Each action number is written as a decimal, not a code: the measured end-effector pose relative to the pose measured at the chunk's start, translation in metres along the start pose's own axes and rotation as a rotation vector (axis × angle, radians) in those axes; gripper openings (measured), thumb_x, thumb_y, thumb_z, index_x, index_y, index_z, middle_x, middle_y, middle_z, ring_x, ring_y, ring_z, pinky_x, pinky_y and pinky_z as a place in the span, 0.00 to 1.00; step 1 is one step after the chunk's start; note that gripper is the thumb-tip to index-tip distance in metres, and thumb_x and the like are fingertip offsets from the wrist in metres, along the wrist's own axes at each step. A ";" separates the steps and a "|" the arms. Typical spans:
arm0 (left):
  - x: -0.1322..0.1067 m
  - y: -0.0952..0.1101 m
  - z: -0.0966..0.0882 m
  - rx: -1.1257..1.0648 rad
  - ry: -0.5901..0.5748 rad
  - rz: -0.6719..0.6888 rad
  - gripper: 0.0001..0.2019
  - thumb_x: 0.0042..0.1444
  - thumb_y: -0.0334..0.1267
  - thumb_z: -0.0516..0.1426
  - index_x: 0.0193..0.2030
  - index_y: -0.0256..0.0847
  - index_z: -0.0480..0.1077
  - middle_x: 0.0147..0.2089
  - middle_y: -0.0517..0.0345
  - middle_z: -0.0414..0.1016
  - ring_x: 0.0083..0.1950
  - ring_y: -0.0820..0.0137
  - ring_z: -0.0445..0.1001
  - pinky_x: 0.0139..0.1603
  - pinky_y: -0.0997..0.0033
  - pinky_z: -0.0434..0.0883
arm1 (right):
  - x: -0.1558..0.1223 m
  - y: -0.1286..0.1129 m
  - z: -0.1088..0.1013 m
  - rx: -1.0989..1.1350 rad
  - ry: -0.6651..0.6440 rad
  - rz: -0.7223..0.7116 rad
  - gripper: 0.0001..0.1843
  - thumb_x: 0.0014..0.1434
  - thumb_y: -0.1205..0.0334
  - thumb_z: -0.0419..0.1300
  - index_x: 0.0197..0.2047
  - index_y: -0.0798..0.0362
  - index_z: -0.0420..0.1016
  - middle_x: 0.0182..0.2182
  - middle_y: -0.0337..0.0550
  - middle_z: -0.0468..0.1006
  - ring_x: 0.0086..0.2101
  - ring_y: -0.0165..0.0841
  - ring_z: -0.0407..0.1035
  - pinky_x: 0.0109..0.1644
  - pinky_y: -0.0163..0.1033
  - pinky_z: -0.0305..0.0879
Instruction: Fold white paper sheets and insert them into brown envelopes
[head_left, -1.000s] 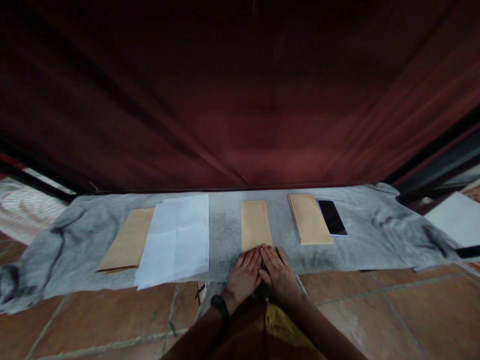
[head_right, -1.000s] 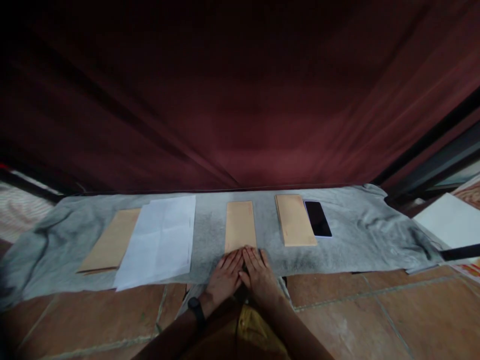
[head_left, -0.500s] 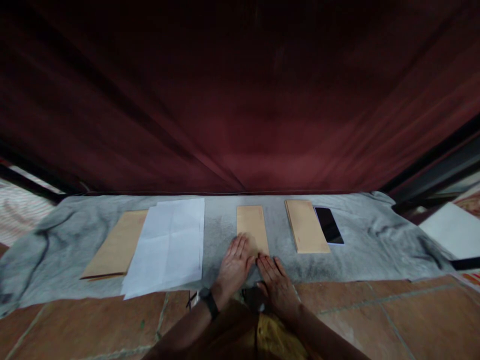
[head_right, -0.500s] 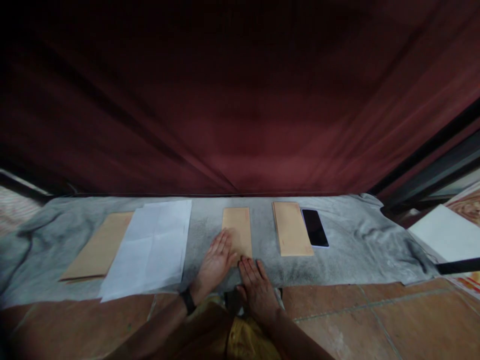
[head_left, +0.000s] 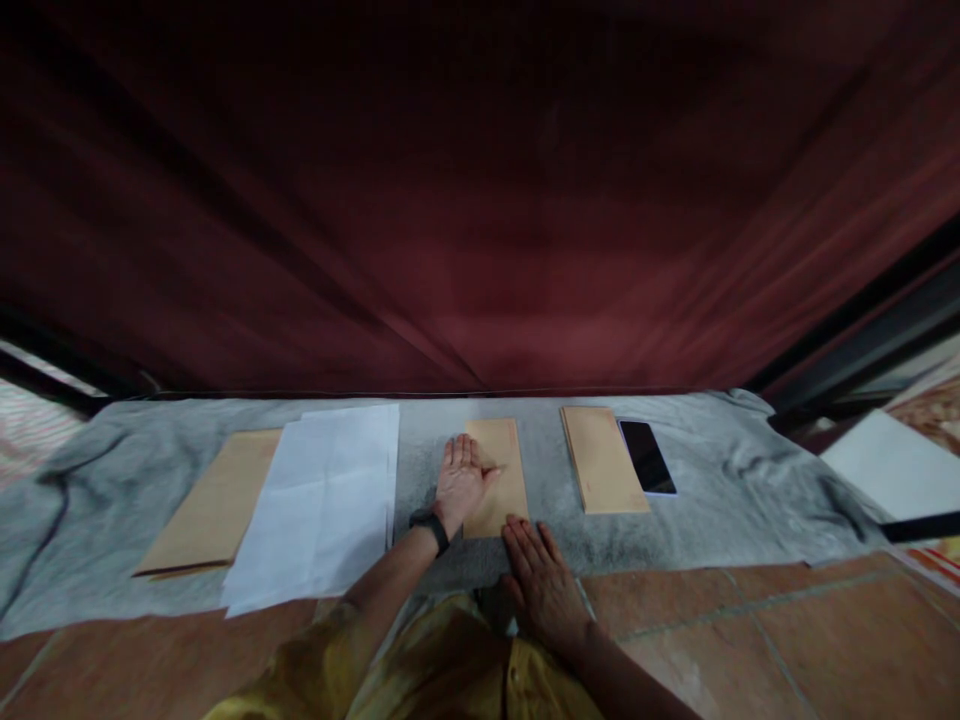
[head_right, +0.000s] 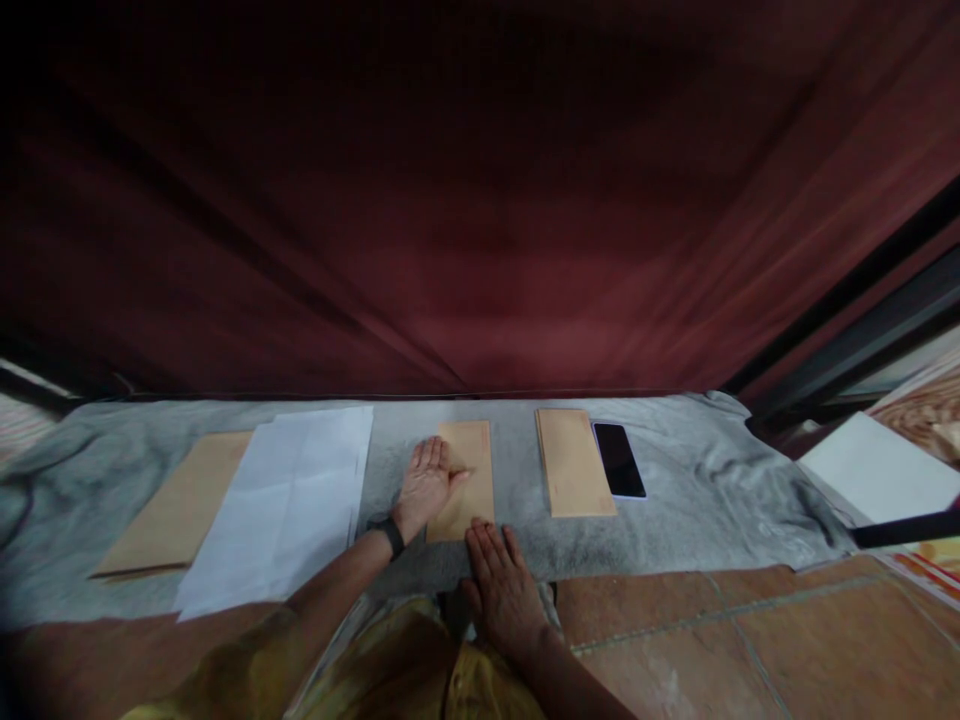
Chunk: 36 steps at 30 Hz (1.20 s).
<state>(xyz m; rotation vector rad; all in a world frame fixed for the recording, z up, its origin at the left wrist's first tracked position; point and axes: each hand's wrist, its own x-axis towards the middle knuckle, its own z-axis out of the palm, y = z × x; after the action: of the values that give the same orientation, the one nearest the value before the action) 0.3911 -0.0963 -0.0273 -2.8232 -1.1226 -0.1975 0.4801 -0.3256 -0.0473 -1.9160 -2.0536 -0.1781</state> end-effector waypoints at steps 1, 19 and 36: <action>-0.001 0.000 -0.001 -0.001 -0.007 -0.011 0.38 0.69 0.55 0.46 0.68 0.17 0.62 0.70 0.24 0.62 0.74 0.47 0.58 0.75 0.47 0.51 | 0.000 0.000 0.000 0.004 0.001 0.001 0.34 0.72 0.60 0.52 0.76 0.57 0.48 0.72 0.50 0.59 0.70 0.42 0.53 0.75 0.54 0.47; -0.001 -0.008 -0.017 0.017 -0.043 -0.034 0.37 0.70 0.54 0.44 0.68 0.17 0.62 0.71 0.25 0.61 0.75 0.47 0.58 0.75 0.47 0.51 | 0.000 -0.001 0.003 -0.015 -0.010 0.017 0.35 0.71 0.61 0.52 0.76 0.58 0.48 0.73 0.49 0.56 0.71 0.42 0.51 0.76 0.53 0.44; -0.153 0.036 -0.001 -0.127 0.084 0.363 0.36 0.67 0.54 0.51 0.74 0.31 0.56 0.74 0.39 0.61 0.75 0.55 0.60 0.73 0.52 0.61 | -0.004 0.001 0.001 0.040 -0.029 0.001 0.36 0.72 0.59 0.51 0.77 0.60 0.44 0.73 0.54 0.55 0.73 0.43 0.46 0.76 0.57 0.46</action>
<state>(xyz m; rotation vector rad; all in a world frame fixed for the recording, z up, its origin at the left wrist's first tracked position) 0.3051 -0.2258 -0.0520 -3.0316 -0.5847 -0.3632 0.4808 -0.3287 -0.0496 -1.9069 -2.0592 -0.1084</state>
